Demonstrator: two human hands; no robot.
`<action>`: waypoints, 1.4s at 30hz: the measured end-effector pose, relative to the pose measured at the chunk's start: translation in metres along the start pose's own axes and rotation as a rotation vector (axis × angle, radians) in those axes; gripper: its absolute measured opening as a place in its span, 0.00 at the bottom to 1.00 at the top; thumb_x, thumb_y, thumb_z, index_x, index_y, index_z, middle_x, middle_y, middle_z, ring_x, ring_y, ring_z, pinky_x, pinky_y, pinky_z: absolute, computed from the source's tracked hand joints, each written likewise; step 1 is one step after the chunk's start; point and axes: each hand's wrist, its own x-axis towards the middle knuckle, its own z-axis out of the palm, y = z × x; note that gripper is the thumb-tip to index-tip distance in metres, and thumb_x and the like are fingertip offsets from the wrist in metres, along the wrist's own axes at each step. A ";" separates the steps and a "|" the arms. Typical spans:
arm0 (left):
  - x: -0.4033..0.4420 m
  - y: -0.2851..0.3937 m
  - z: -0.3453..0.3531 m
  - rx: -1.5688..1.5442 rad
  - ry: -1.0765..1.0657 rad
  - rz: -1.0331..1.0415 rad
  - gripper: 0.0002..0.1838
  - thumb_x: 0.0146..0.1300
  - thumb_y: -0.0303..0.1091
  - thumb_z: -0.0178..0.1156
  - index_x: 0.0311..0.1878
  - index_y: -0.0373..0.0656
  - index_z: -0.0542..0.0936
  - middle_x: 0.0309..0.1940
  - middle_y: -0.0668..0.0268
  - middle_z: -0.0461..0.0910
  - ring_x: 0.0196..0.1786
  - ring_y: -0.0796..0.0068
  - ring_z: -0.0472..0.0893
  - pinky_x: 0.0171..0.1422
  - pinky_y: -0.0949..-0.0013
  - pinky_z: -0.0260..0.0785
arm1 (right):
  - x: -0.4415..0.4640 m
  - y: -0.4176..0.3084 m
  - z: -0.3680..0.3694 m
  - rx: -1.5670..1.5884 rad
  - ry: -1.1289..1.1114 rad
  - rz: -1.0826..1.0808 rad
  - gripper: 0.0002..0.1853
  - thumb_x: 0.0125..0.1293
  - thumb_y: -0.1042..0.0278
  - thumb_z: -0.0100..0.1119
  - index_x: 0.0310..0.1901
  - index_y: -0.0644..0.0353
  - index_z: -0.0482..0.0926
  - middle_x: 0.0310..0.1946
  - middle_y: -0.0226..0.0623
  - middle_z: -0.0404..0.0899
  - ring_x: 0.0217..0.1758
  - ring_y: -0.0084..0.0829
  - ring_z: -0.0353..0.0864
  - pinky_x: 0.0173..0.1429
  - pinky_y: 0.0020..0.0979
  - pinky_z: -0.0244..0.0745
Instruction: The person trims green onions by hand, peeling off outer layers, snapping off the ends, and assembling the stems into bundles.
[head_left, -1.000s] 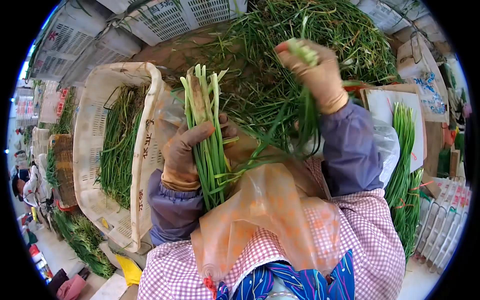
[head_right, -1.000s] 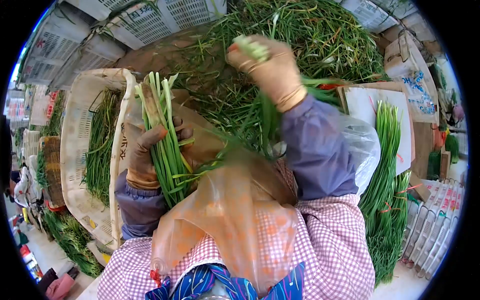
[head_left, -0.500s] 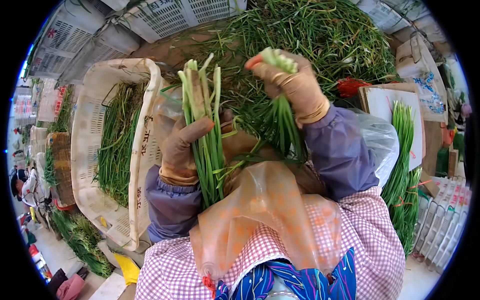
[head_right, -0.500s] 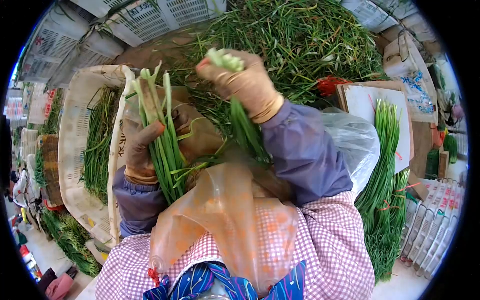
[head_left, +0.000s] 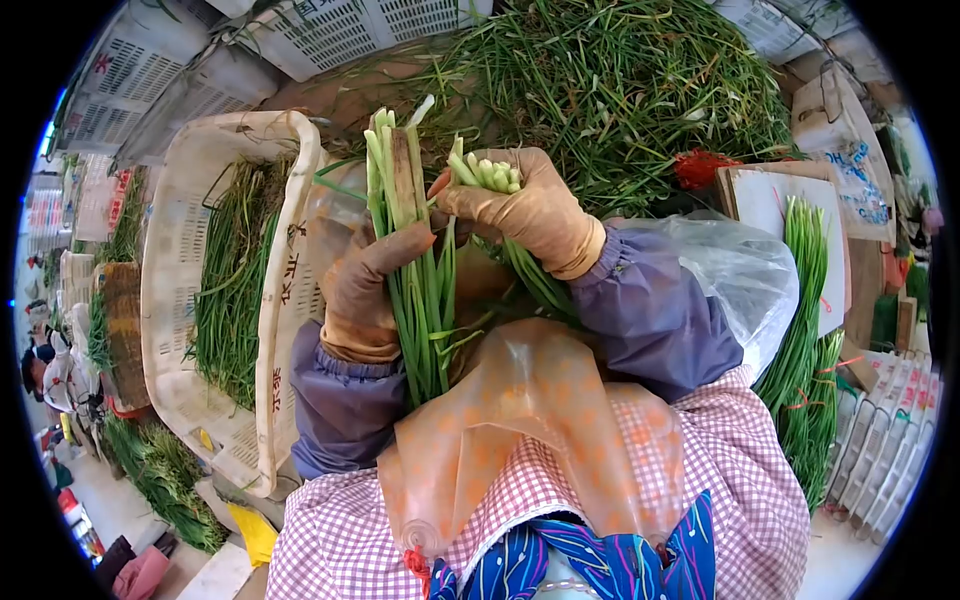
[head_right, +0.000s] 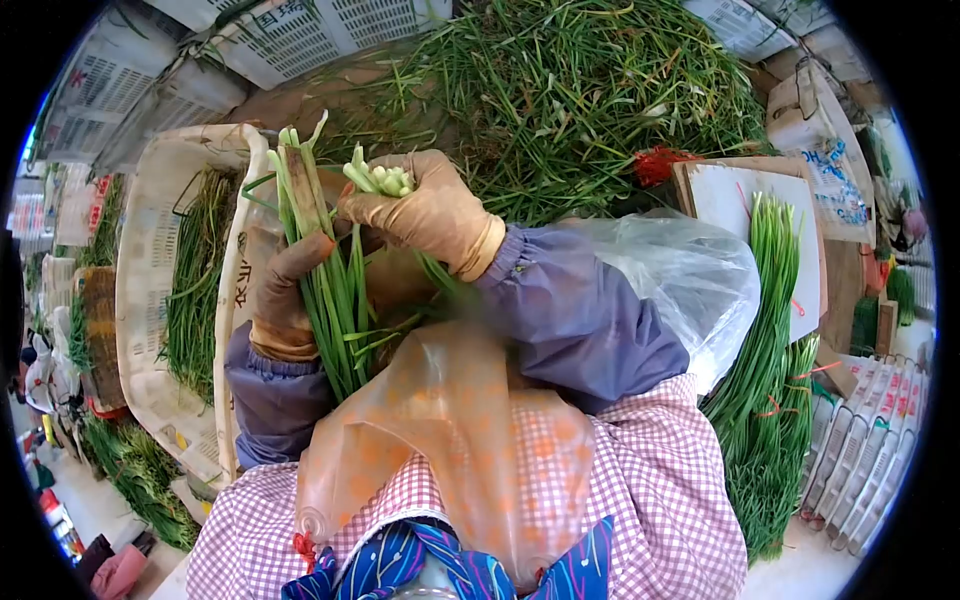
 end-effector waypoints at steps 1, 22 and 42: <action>0.001 0.000 -0.007 0.001 0.000 0.001 0.20 0.52 0.25 0.59 0.51 0.35 0.73 0.40 0.57 0.80 0.42 0.66 0.80 0.47 0.67 0.75 | 0.000 -0.001 -0.001 0.001 -0.001 -0.001 0.06 0.57 0.72 0.62 0.36 0.62 0.80 0.20 0.26 0.74 0.18 0.15 0.66 0.21 0.19 0.58; -0.001 0.008 -0.024 0.047 -0.085 0.044 0.20 0.54 0.25 0.60 0.51 0.32 0.67 0.39 0.55 0.77 0.42 0.62 0.80 0.46 0.61 0.79 | 0.015 -0.066 -0.181 -0.126 0.991 -0.553 0.06 0.57 0.66 0.61 0.30 0.58 0.80 0.21 0.28 0.73 0.19 0.20 0.69 0.22 0.22 0.65; 0.004 0.008 -0.004 0.251 -0.122 0.165 0.28 0.50 0.26 0.60 0.58 0.36 0.68 0.44 0.57 0.77 0.41 0.63 0.80 0.50 0.61 0.75 | -0.007 -0.032 0.006 0.068 -0.033 -0.057 0.06 0.56 0.73 0.64 0.36 0.62 0.79 0.21 0.27 0.75 0.16 0.18 0.68 0.19 0.21 0.62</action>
